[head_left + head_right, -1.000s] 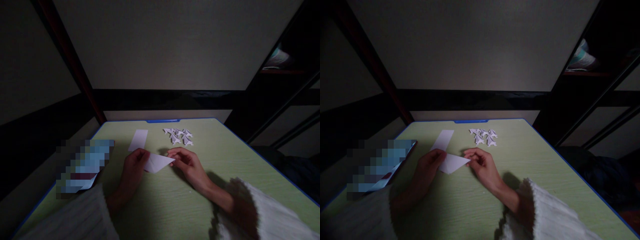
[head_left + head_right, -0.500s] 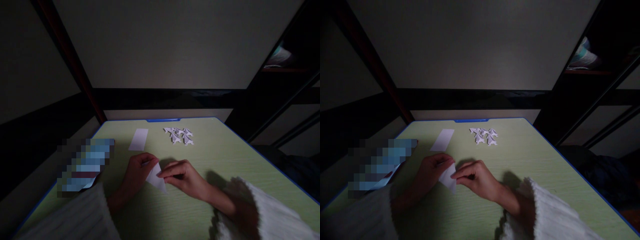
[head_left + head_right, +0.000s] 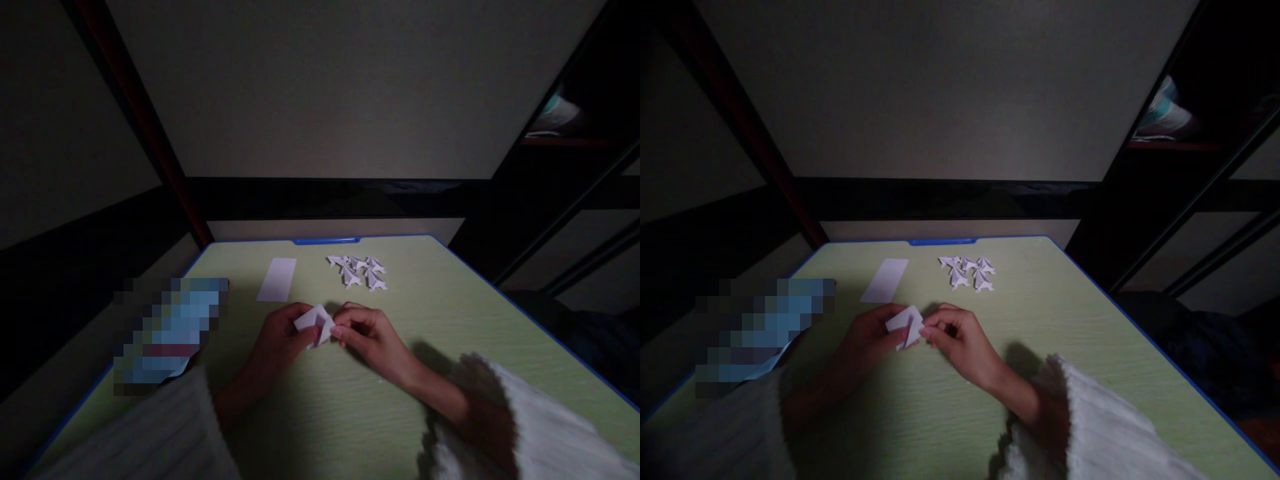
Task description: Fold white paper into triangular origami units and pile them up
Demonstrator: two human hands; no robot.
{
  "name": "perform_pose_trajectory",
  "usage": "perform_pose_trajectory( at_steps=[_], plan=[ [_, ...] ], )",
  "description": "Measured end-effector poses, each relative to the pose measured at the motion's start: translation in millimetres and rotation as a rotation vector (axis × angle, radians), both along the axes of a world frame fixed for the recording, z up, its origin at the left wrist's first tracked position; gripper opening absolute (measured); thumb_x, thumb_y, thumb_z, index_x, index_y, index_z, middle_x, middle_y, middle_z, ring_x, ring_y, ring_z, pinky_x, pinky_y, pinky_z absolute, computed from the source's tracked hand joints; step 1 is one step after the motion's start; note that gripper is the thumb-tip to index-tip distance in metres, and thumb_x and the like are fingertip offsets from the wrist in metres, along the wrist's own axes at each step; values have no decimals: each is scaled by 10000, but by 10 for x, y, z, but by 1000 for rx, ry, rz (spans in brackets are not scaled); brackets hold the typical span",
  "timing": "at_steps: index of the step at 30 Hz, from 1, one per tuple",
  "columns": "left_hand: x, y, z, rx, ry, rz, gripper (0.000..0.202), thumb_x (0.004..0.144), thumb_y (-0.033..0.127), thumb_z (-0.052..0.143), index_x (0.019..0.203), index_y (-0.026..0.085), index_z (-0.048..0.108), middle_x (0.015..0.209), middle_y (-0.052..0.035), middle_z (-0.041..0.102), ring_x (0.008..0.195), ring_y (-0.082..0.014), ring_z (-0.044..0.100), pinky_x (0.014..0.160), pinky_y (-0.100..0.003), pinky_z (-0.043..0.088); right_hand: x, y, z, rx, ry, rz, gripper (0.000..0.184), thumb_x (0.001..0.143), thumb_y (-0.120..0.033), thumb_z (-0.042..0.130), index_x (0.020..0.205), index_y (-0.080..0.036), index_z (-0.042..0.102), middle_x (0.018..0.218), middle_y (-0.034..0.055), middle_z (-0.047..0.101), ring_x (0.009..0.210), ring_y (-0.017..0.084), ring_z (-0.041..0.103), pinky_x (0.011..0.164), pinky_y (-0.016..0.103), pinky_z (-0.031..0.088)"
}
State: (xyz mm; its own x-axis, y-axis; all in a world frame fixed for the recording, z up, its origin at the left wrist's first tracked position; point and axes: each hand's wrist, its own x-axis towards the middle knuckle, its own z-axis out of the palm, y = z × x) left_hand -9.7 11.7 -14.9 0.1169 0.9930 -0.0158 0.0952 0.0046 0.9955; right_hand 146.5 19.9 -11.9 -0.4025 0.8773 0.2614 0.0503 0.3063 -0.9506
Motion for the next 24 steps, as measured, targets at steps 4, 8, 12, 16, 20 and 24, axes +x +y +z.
perform_pose_trajectory(
  at_steps=[4, 8, 12, 16, 20, 24],
  plan=[
    [18, -6, 0, -36, -56, -27, 137, 570, 142, 575, 706, 130, 579, 588, 14, 596, 536, -127, 551, 515, -220, 417, -7, 9, -2, -92, 84, -2, 170, 677, -261, 588, 580, -122, 574, 620, 2, 516, 560, 89, 458, 526, 222, 343],
    [40, -16, 15, -53, -80, -38, 177, 544, 121, 598, 718, 129, 571, 633, 7, 613, 544, -124, 559, 522, -221, 426, -18, 7, 8, -269, 163, -23, 165, 617, -264, 636, 568, -116, 582, 570, -6, 559, 518, 75, 472, 514, 210, 353],
    [47, -29, 51, -66, -76, -59, 241, 519, 103, 623, 754, 129, 575, 698, -3, 629, 611, -135, 576, 541, -208, 423, -16, 10, 19, -361, 210, -97, 149, 551, -228, 684, 544, -111, 593, 528, -15, 578, 483, 63, 480, 503, 199, 365],
    [50, -39, 64, -82, -83, -79, 254, 524, 111, 630, 772, 130, 581, 714, -6, 638, 620, -139, 585, 540, -205, 421, -26, 3, 10, -382, 218, -168, 125, 518, -186, 698, 534, -113, 598, 513, -19, 584, 459, 61, 480, 477, 194, 364],
    [57, -43, 63, -116, -102, -110, 210, 523, 94, 625, 727, 131, 591, 675, 6, 641, 594, -138, 595, 549, -214, 433, -42, -20, 13, -356, 186, -201, 113, 559, -180, 664, 524, -110, 583, 494, -19, 570, 439, 57, 464, 450, 191, 350],
    [60, -46, 82, -160, -175, -130, 152, 549, 125, 606, 700, 127, 594, 606, 10, 639, 563, -148, 605, 524, -219, 437, -35, -31, 34, -337, 153, -183, 105, 576, -169, 645, 539, -108, 569, 495, -20, 555, 448, 62, 465, 456, 195, 356]
  ],
)
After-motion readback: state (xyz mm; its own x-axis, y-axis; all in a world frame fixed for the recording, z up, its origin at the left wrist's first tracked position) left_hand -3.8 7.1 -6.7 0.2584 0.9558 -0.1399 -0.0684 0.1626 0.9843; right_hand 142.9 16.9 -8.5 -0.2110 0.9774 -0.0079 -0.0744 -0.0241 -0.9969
